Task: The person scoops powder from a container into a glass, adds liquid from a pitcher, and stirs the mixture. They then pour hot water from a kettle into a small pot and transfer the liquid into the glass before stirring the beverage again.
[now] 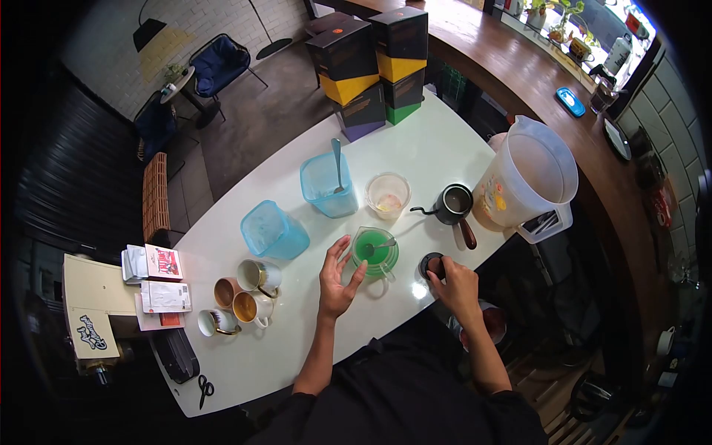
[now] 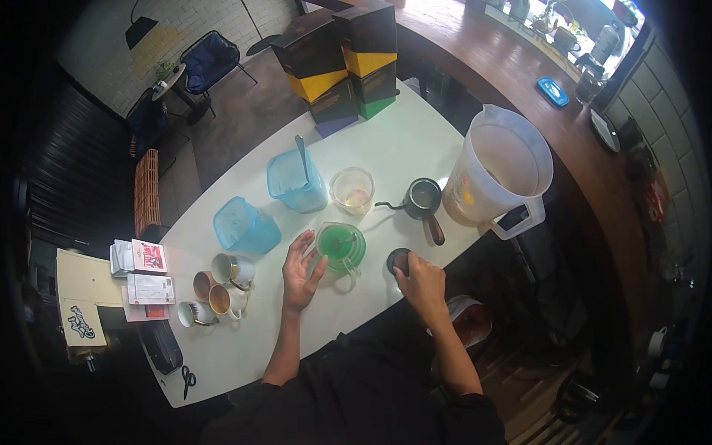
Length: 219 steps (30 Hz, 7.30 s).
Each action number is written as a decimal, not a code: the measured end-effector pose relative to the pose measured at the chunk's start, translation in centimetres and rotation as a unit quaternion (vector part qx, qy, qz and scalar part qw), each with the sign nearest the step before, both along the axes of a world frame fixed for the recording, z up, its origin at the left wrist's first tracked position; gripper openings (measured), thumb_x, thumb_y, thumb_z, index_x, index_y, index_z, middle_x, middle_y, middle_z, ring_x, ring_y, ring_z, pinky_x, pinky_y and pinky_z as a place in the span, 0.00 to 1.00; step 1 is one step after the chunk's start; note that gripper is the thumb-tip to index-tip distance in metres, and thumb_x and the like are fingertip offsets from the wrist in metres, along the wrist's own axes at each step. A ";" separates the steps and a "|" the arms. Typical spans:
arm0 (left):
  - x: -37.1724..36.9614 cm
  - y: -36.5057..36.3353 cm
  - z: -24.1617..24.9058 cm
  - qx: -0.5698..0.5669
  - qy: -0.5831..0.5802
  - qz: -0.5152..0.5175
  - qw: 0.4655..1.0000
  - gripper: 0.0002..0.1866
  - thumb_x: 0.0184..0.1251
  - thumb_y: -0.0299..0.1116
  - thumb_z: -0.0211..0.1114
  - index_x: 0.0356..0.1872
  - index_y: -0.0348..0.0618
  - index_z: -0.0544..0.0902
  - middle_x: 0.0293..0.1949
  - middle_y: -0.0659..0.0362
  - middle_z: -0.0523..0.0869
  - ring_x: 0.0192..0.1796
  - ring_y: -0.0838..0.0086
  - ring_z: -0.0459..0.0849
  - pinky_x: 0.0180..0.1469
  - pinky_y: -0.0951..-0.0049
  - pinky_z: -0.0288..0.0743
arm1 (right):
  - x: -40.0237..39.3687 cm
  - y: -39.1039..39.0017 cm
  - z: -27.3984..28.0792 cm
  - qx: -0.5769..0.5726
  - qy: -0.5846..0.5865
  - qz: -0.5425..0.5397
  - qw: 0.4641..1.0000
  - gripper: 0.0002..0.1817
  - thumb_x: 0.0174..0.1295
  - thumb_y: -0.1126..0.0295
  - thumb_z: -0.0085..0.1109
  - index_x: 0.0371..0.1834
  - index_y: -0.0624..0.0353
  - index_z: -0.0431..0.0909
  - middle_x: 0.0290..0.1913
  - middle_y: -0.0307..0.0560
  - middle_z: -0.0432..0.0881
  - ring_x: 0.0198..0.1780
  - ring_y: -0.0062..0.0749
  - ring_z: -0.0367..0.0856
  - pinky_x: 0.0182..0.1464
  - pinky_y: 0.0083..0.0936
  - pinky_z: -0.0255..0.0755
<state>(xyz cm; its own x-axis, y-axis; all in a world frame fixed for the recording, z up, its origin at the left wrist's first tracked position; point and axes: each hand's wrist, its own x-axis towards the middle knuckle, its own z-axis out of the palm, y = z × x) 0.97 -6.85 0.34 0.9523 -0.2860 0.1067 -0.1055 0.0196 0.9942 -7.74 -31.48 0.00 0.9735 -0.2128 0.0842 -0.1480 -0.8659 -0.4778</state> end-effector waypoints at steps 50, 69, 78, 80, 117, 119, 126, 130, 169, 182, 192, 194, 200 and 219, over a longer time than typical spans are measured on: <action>-4.1 -0.6 2.0 -0.120 0.033 -0.048 0.991 0.16 0.73 0.23 0.62 0.59 0.32 0.76 0.42 0.55 0.87 0.47 0.74 0.87 0.57 0.72 0.79 | -1.0 -4.3 -2.0 0.258 -0.053 -0.214 0.941 0.23 0.73 0.55 0.54 0.39 0.71 0.75 0.35 0.70 0.80 0.39 0.64 0.81 0.42 0.46 0.72; -18.3 -11.1 -2.6 -0.056 0.314 -0.482 0.816 0.25 0.85 0.47 0.46 0.61 0.33 0.78 0.52 0.58 0.84 0.55 0.76 0.81 0.61 0.75 0.72 | -20.9 7.5 0.1 0.330 -0.186 -0.371 0.848 0.15 0.73 0.62 0.56 0.50 0.65 0.76 0.37 0.63 0.84 0.42 0.54 0.88 0.42 0.41 0.76; -27.3 -15.6 -1.6 0.011 0.272 -0.577 0.770 0.14 0.83 0.40 0.54 0.50 0.40 0.80 0.39 0.66 0.81 0.44 0.84 0.77 0.49 0.80 0.71 | -29.3 8.7 -1.3 0.293 -0.248 -0.502 0.775 0.16 0.73 0.70 0.55 0.59 0.66 0.70 0.47 0.63 0.81 0.50 0.56 0.85 0.48 0.41 0.76; -28.4 -16.7 -1.4 0.025 0.254 -0.606 0.753 0.14 0.83 0.40 0.54 0.50 0.41 0.80 0.39 0.66 0.81 0.43 0.85 0.76 0.48 0.80 0.70 | -30.5 8.2 -1.6 0.273 -0.285 -0.492 0.776 0.18 0.72 0.72 0.55 0.61 0.68 0.68 0.49 0.65 0.80 0.51 0.56 0.84 0.51 0.43 0.76; -43.2 -42.1 -2.4 0.176 0.391 -0.557 0.712 0.22 0.85 0.52 0.44 0.43 0.45 0.79 0.20 0.72 0.66 0.20 0.87 0.56 0.23 0.82 0.51 | -63.5 -29.1 -10.0 0.045 -0.366 -0.791 0.489 0.05 0.51 0.79 0.63 0.29 0.73 0.83 0.26 0.49 0.86 0.31 0.31 0.85 0.38 0.32 0.76; -43.0 -42.1 -3.0 0.175 0.402 -0.553 0.709 0.21 0.85 0.49 0.45 0.44 0.45 0.80 0.20 0.73 0.66 0.20 0.87 0.58 0.23 0.82 0.52 | -63.6 -29.1 -10.0 0.033 -0.359 -0.796 0.486 0.06 0.51 0.79 0.63 0.29 0.73 0.83 0.27 0.50 0.87 0.31 0.32 0.85 0.38 0.32 0.77; -42.6 -41.7 -4.0 0.227 0.354 -0.516 0.747 0.21 0.83 0.51 0.50 0.45 0.46 0.84 0.22 0.73 0.70 0.21 0.88 0.60 0.23 0.81 0.52 | -64.2 -29.3 -9.9 0.032 -0.374 -0.788 0.488 0.08 0.48 0.77 0.67 0.30 0.72 0.84 0.26 0.52 0.87 0.30 0.34 0.87 0.36 0.33 0.77; -41.8 -41.4 -2.7 0.230 0.333 -0.488 0.773 0.23 0.82 0.52 0.49 0.42 0.45 0.84 0.22 0.72 0.71 0.21 0.88 0.61 0.24 0.80 0.52 | -64.2 -28.5 -6.3 0.040 -0.376 -0.785 0.491 0.09 0.50 0.76 0.67 0.31 0.73 0.84 0.28 0.53 0.87 0.33 0.35 0.87 0.39 0.33 0.77; -24.2 -23.8 -5.5 0.133 0.303 -0.352 0.876 0.21 0.83 0.49 0.48 0.39 0.41 0.77 0.23 0.69 0.73 0.22 0.86 0.67 0.24 0.81 0.59 | -40.3 -14.4 10.2 0.242 -0.098 -0.333 0.906 0.06 0.41 0.75 0.63 0.20 0.67 0.79 0.14 0.38 0.69 0.23 0.13 0.68 0.26 0.23 0.64; -22.4 -21.2 -5.9 0.128 0.264 -0.358 0.886 0.22 0.82 0.50 0.48 0.37 0.43 0.78 0.24 0.69 0.74 0.23 0.86 0.69 0.26 0.81 0.62 | -34.8 -14.2 12.4 0.125 0.072 -0.318 0.937 0.14 0.38 0.69 0.70 0.29 0.64 0.88 0.25 0.61 0.84 0.36 0.50 0.87 0.44 0.36 0.78; -21.8 -21.2 -7.2 0.129 0.239 -0.374 0.887 0.25 0.83 0.51 0.48 0.35 0.39 0.79 0.22 0.67 0.76 0.22 0.84 0.72 0.24 0.80 0.65 | -33.7 -14.7 13.2 0.104 0.104 -0.293 0.945 0.17 0.36 0.68 0.70 0.33 0.63 0.89 0.31 0.66 0.85 0.43 0.57 0.85 0.51 0.41 0.77; -21.8 -21.2 -7.4 0.127 0.240 -0.379 0.885 0.24 0.83 0.50 0.48 0.35 0.39 0.79 0.22 0.67 0.76 0.22 0.84 0.72 0.24 0.79 0.65 | -33.7 -14.8 13.1 0.084 0.102 -0.291 0.948 0.17 0.36 0.68 0.70 0.33 0.63 0.89 0.31 0.67 0.85 0.44 0.58 0.85 0.52 0.41 0.77; -21.8 -21.2 -6.9 0.136 0.258 -0.380 0.878 0.23 0.82 0.50 0.49 0.36 0.42 0.79 0.22 0.69 0.74 0.23 0.85 0.68 0.26 0.80 0.63 | -33.6 -15.1 13.1 0.084 0.106 -0.290 0.948 0.18 0.36 0.68 0.70 0.34 0.64 0.89 0.32 0.67 0.86 0.44 0.57 0.86 0.53 0.41 0.77; -20.3 -21.9 -7.1 0.138 0.271 -0.401 0.864 0.23 0.82 0.51 0.48 0.34 0.45 0.78 0.21 0.71 0.72 0.21 0.87 0.66 0.24 0.82 0.59 | -32.2 -15.7 15.1 0.062 0.124 -0.292 0.946 0.17 0.35 0.69 0.69 0.32 0.67 0.88 0.31 0.68 0.85 0.41 0.60 0.87 0.49 0.42 0.79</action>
<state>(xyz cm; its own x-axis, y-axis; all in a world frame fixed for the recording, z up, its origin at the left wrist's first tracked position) -19.31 -28.79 -6.78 0.3240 -0.8206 -0.4708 0.3136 -0.3763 0.8718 -39.99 -47.19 15.07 0.6736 -0.7136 -0.1927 -0.7046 -0.5413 -0.4588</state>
